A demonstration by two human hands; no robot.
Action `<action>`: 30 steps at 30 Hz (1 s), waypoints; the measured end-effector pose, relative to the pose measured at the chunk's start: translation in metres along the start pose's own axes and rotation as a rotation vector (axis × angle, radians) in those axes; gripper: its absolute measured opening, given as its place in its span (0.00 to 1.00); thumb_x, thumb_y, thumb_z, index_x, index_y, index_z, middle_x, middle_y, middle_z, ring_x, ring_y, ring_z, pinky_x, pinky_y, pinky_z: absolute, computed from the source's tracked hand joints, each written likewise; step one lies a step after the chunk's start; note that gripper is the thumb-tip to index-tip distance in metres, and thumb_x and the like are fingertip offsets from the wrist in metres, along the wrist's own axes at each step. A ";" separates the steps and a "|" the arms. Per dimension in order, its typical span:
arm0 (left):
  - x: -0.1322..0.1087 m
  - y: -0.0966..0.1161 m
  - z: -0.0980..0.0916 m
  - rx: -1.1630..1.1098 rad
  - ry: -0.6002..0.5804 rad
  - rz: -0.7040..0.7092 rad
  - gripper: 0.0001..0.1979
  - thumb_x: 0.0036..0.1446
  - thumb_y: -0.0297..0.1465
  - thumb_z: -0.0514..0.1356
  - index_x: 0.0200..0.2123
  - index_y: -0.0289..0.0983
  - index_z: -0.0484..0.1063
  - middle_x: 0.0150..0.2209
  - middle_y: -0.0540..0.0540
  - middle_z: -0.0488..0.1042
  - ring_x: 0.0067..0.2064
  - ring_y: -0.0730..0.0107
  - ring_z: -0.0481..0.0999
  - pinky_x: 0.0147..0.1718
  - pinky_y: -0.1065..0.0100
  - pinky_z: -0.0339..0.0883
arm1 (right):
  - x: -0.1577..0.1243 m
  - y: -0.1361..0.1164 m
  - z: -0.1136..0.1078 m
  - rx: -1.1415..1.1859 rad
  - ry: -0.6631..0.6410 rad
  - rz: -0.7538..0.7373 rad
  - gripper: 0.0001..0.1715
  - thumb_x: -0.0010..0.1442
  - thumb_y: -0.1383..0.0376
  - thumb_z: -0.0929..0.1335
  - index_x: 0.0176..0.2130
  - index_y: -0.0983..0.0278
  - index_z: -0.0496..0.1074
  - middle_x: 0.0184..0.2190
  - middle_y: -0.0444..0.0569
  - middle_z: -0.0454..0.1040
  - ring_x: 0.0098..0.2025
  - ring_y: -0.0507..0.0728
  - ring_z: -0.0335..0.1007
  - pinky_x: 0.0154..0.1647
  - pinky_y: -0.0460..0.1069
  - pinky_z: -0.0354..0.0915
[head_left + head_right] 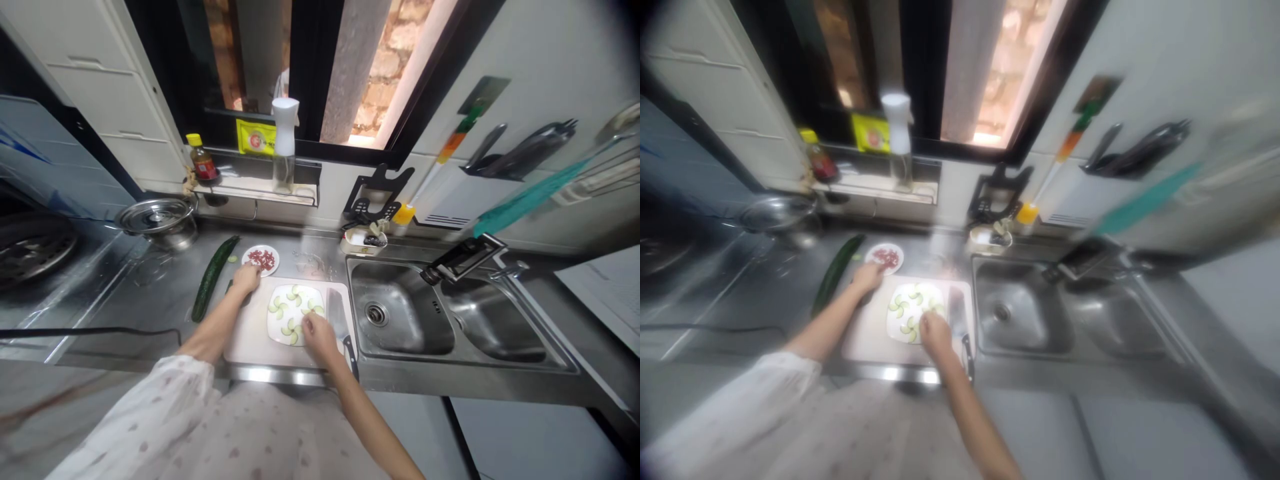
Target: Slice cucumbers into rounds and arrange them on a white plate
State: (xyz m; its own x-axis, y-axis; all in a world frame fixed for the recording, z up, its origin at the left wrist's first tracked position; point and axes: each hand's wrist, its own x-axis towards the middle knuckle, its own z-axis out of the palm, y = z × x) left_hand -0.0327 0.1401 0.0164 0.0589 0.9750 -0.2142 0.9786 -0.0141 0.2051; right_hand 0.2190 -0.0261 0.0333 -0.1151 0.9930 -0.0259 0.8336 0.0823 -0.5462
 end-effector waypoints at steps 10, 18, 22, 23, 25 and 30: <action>0.010 -0.002 0.001 -0.014 -0.058 -0.048 0.19 0.63 0.38 0.50 0.53 0.41 0.71 0.52 0.39 0.71 0.51 0.59 0.72 0.47 0.66 0.65 | -0.002 0.002 0.003 -0.018 0.011 -0.005 0.11 0.62 0.66 0.60 0.31 0.63 0.69 0.27 0.45 0.70 0.30 0.52 0.61 0.29 0.45 0.47; 0.023 0.003 -0.002 -0.039 -0.045 -0.044 0.18 0.60 0.36 0.54 0.50 0.36 0.72 0.48 0.34 0.74 0.49 0.56 0.74 0.46 0.65 0.66 | -0.005 0.005 0.004 -0.017 0.012 0.001 0.10 0.61 0.68 0.61 0.31 0.63 0.70 0.27 0.45 0.70 0.30 0.52 0.61 0.29 0.45 0.48; 0.022 0.006 0.000 -0.035 -0.034 -0.034 0.19 0.57 0.33 0.57 0.52 0.35 0.70 0.49 0.33 0.73 0.50 0.55 0.73 0.47 0.63 0.65 | -0.005 0.005 0.002 -0.015 -0.001 0.020 0.09 0.61 0.68 0.62 0.31 0.63 0.70 0.27 0.45 0.70 0.30 0.52 0.61 0.30 0.45 0.48; 0.021 0.007 0.000 -0.049 -0.028 -0.044 0.19 0.57 0.32 0.57 0.52 0.34 0.70 0.49 0.32 0.73 0.50 0.55 0.73 0.47 0.63 0.65 | -0.005 0.005 0.001 -0.013 -0.005 0.020 0.09 0.61 0.68 0.62 0.31 0.63 0.70 0.27 0.45 0.70 0.30 0.52 0.61 0.30 0.45 0.48; 0.019 0.007 0.002 -0.096 -0.015 -0.072 0.18 0.56 0.30 0.58 0.51 0.34 0.70 0.50 0.32 0.72 0.51 0.55 0.73 0.49 0.63 0.65 | -0.005 0.005 0.000 -0.006 -0.016 0.020 0.09 0.61 0.68 0.62 0.31 0.63 0.70 0.27 0.45 0.70 0.30 0.52 0.61 0.30 0.45 0.48; 0.015 0.005 0.005 -0.299 0.033 -0.164 0.13 0.57 0.31 0.56 0.44 0.34 0.73 0.50 0.33 0.72 0.52 0.54 0.72 0.48 0.63 0.65 | -0.003 0.004 -0.002 -0.002 -0.027 0.026 0.09 0.61 0.68 0.62 0.31 0.63 0.70 0.27 0.45 0.70 0.30 0.51 0.61 0.30 0.45 0.48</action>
State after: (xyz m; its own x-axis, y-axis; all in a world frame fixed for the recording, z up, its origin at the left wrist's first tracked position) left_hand -0.0259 0.1538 0.0090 -0.1053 0.9657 -0.2372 0.8733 0.2038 0.4424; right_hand 0.2233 -0.0287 0.0330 -0.1079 0.9922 -0.0625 0.8375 0.0569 -0.5435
